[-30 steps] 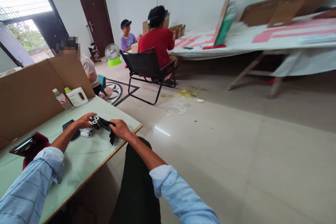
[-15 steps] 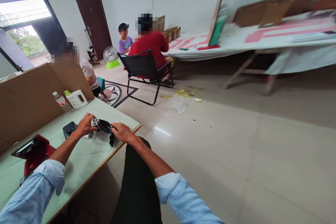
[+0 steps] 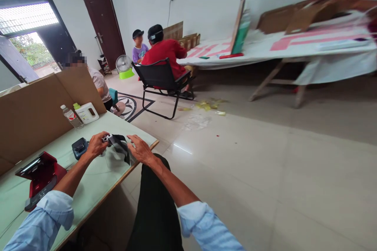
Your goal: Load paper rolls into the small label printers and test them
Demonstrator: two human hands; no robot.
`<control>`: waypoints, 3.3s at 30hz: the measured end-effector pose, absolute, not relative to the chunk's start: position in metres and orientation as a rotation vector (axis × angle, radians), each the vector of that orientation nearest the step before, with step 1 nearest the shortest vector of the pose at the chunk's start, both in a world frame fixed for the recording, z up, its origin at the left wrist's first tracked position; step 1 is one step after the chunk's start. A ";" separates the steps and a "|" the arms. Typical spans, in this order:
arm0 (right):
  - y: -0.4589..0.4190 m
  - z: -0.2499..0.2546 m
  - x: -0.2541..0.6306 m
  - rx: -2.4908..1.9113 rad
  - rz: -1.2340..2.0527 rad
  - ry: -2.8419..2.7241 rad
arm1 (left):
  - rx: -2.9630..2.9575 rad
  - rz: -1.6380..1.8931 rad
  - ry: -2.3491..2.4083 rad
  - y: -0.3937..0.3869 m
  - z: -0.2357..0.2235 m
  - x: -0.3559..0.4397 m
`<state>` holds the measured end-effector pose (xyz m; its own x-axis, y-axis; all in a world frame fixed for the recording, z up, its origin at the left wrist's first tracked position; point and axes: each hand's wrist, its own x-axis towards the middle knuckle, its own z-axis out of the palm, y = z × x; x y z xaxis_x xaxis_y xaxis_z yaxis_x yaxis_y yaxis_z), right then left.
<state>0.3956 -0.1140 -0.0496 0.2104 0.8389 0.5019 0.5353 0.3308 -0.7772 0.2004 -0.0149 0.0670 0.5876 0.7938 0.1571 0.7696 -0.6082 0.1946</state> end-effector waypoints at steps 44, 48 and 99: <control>-0.064 0.020 0.118 -0.699 0.425 -2.075 | 1.837 1.147 1.419 -0.147 0.021 -0.119; -0.058 0.018 0.111 -0.710 0.319 -2.201 | 1.837 1.144 1.410 -0.146 0.023 -0.120; -0.112 0.006 0.117 -0.575 -0.141 -2.289 | 1.845 1.371 1.620 -0.080 0.049 -0.135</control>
<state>0.1173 -0.1121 0.0062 -0.6118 0.3614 0.7036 0.4452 0.8926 -0.0714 -0.1354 -0.0802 0.0494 -0.1085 0.8935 0.4357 0.5777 -0.3000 0.7591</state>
